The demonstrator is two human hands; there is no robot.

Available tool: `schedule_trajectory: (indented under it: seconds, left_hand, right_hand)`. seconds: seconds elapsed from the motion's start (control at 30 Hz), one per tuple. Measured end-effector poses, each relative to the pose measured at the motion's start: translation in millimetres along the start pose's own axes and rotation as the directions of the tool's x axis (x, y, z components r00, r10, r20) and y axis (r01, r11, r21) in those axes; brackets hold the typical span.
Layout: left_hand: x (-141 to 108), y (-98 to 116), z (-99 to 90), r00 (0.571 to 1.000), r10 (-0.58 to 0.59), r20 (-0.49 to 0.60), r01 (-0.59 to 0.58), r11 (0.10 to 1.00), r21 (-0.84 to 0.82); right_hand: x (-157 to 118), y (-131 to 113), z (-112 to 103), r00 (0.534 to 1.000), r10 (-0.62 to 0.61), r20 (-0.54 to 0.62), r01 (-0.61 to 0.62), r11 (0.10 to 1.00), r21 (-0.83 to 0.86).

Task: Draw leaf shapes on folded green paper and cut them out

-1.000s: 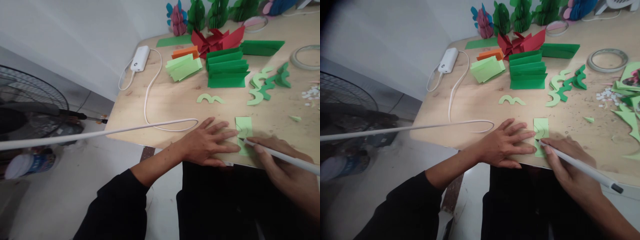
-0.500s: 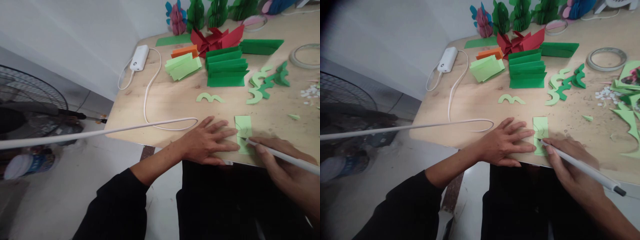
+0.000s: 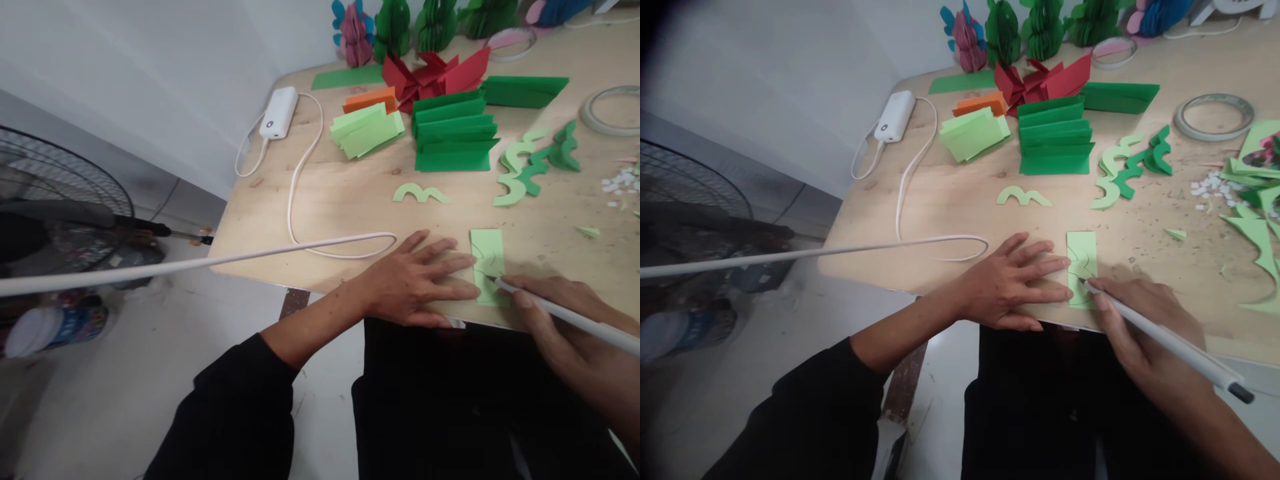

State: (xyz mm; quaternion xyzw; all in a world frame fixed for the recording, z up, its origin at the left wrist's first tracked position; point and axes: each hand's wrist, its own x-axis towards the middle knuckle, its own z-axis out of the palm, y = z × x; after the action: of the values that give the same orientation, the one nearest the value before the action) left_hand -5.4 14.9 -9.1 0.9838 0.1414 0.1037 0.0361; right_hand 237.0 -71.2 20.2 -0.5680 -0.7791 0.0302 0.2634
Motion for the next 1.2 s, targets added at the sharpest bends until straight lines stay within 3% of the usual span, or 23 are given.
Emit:
schedule_trajectory:
  seconds: [0.3,0.73,1.2]
  left_hand:
    - [1.5,0.8,-1.6,0.999,-0.021,0.046,0.022,1.000,-0.014]
    - [0.5,0.7,0.4,1.000,-0.007,-0.031,0.007,1.000,0.000]
    - [-0.5,0.0,0.3,1.000,-0.005,-0.005,0.005,1.000,-0.026]
  right_hand:
    - [-1.1,-1.8,-0.2,1.000,-0.009,0.004,0.009,1.000,0.018]
    - [0.1,-4.3,-3.6,0.997,-0.079,0.010,0.079,0.996,-0.037]
    - [0.1,-6.1,-6.6,0.994,-0.105,0.013,0.106,0.992,-0.070]
